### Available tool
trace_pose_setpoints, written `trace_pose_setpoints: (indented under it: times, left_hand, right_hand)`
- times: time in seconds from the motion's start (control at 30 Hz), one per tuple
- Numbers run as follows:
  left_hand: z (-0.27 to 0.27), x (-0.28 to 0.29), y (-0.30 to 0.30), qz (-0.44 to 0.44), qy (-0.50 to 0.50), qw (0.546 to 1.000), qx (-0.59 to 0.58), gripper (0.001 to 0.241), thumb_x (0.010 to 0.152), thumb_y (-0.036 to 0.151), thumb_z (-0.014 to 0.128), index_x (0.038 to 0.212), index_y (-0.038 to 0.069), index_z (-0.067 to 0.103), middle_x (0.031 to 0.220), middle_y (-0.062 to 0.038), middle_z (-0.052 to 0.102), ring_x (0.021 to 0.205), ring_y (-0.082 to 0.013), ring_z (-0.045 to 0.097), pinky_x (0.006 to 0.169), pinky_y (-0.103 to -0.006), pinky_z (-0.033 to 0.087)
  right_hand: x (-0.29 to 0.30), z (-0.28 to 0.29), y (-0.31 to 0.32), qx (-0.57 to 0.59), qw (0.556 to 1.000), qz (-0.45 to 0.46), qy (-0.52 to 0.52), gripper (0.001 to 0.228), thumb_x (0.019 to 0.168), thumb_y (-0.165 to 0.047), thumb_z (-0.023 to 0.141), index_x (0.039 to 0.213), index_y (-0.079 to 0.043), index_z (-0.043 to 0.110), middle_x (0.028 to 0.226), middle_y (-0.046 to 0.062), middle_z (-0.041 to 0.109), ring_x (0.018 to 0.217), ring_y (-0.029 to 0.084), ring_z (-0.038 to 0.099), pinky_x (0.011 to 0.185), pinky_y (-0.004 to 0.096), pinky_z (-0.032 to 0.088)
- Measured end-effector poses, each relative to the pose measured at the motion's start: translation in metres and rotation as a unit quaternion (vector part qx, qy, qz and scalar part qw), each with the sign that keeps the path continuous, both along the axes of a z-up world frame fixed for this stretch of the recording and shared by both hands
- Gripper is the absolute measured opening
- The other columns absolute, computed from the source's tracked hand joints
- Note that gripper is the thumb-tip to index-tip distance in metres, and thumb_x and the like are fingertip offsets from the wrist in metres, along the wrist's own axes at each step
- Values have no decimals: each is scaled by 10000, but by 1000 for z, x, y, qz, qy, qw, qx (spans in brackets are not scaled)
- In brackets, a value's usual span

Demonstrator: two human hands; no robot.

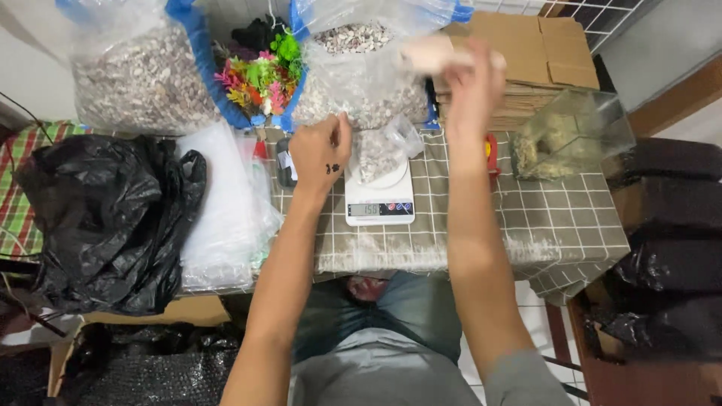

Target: Weighing aquarium gravel into bags and assembling cardboard boxes for shipping.

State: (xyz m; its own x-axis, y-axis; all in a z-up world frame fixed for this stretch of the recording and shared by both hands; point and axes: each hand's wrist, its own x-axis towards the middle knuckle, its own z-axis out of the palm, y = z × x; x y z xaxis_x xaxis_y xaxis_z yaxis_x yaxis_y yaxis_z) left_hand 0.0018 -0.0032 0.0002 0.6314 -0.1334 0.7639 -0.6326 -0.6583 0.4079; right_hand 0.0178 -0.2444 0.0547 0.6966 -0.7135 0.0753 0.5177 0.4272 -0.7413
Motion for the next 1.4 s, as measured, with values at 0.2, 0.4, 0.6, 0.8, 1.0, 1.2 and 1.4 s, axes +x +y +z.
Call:
trace_pose_setpoints:
  times: [0.2, 0.4, 0.6, 0.8, 1.0, 1.2, 1.4]
  left_hand:
    - [-23, 9, -1, 10, 36, 999, 14, 494, 1027, 241, 578, 585, 159, 373, 438, 25, 321, 374, -116, 303, 389, -331, 212]
    - [1, -4, -17, -31, -3, 999, -24, 288, 961, 343, 677, 753, 152, 620, 621, -72, 635, 647, -303, 691, 634, -380, 518]
    - [31, -20, -30, -186, 97, 971, 112, 788, 826, 766, 689, 1455, 330, 500, 1370, -178, 536, 1238, -418, 587, 1006, -592, 444]
    - [28, 11, -64, -182, 223, 918, 274, 351, 911, 539, 699, 1090, 241, 747, 1149, -115, 715, 1131, -358, 668, 998, -490, 419]
    - [69, 16, -25, -301, 217, 927, -49, 139, 789, 218, 786, 823, 152, 669, 802, -61, 653, 793, -251, 655, 775, -398, 513]
    - [71, 22, -33, -343, 111, 928, -99, 180, 747, 144, 778, 744, 165, 599, 798, -9, 611, 771, -194, 608, 749, -314, 483]
    - [70, 15, -29, -338, 109, 927, -117, 161, 776, 74, 728, 727, 93, 576, 860, -106, 650, 791, -264, 639, 733, -366, 492]
  right_hand:
    - [19, 19, 45, -478, 878, 27, -5, 284, 1057, -213, 540, 1201, -7, 671, 1257, 163, 680, 939, 264, 812, 783, 275, 680]
    - [-8, -58, 11, -404, 889, -198, -88, 209, 1080, -188, 526, 1130, -26, 649, 1043, 153, 718, 828, 249, 767, 628, 286, 644]
    - [-51, -69, -1, -488, 840, -231, -46, 206, 1077, -133, 528, 1025, -36, 702, 891, 154, 732, 655, 254, 715, 562, 308, 564]
    - [-42, -81, -16, -382, 887, -255, -48, 365, 1101, -280, 425, 953, -2, 610, 777, 149, 711, 371, 128, 574, 339, 200, 430]
    - [-48, -63, -12, -244, 937, -245, -52, 419, 1091, -332, 419, 898, -5, 596, 700, 160, 684, 335, 100, 539, 321, 184, 389]
    - [-50, -67, -13, -255, 931, -259, -36, 401, 1100, -323, 422, 888, -27, 589, 709, 149, 692, 342, 94, 528, 333, 178, 383]
    - [-45, -72, -13, -268, 929, -252, -26, 388, 1100, -317, 444, 890, -25, 590, 691, 154, 696, 344, 93, 524, 341, 189, 385]
